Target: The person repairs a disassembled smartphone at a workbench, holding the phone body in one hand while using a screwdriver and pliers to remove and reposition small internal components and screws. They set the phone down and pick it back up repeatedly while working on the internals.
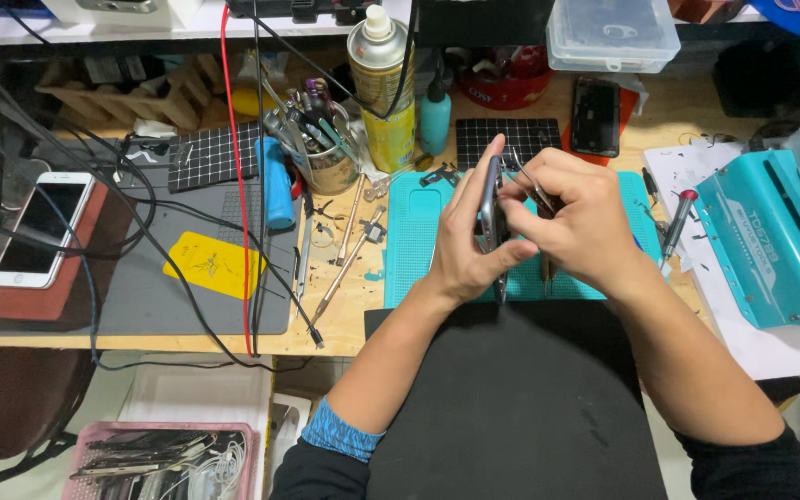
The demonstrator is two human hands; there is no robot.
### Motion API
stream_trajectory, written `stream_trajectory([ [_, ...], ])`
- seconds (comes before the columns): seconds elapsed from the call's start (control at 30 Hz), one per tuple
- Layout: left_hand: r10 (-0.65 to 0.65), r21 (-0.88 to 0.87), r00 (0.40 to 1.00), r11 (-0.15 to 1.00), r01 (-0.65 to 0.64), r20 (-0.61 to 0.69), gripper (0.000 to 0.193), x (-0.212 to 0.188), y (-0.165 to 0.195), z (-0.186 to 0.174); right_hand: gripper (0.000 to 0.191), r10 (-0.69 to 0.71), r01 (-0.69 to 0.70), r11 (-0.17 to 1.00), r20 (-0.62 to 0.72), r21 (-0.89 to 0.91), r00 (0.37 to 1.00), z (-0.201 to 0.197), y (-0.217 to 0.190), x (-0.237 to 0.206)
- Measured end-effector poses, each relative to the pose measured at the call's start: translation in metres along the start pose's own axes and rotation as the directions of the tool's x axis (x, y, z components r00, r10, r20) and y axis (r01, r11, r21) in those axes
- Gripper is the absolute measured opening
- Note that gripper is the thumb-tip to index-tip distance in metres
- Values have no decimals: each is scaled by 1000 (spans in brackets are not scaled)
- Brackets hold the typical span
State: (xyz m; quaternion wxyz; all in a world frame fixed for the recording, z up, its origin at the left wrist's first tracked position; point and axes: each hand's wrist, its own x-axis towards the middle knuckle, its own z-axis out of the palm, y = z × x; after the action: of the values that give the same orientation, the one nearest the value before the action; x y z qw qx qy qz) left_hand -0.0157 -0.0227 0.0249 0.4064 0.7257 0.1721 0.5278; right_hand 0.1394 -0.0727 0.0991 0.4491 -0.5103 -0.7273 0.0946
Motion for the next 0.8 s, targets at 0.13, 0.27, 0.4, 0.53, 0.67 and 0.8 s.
stream_trajectory([
  [0.13, -47, -223, 999, 974, 48, 12, 85, 1, -4, 0, 14, -75, 70, 993, -54, -100, 996, 1, -1, -3],
  [0.27, -189, -504, 980, 841, 197, 67, 60, 2, -11, 0, 12, -165, 147, 971, -85, -186, 983, 2, 0, -4],
  [0.4, -302, -722, 946, 628, 289, 116, 47, -1, -20, -1, 11, -138, 118, 980, -117, -161, 983, 3, 1, -5],
  [0.53, -372, -773, 918, 539, 334, 137, 28, -1, -24, -2, 10, -105, 86, 987, -140, -132, 985, 3, 1, -6],
  [0.67, -447, -818, 881, 440, 370, 158, 32, 4, -19, -2, 10, -119, 96, 983, -143, -157, 983, 3, 2, -6],
  [0.8, -478, -806, 867, 452, 382, 143, 35, 8, -14, 0, 11, -154, 127, 973, -137, -190, 979, 4, 2, -7],
])
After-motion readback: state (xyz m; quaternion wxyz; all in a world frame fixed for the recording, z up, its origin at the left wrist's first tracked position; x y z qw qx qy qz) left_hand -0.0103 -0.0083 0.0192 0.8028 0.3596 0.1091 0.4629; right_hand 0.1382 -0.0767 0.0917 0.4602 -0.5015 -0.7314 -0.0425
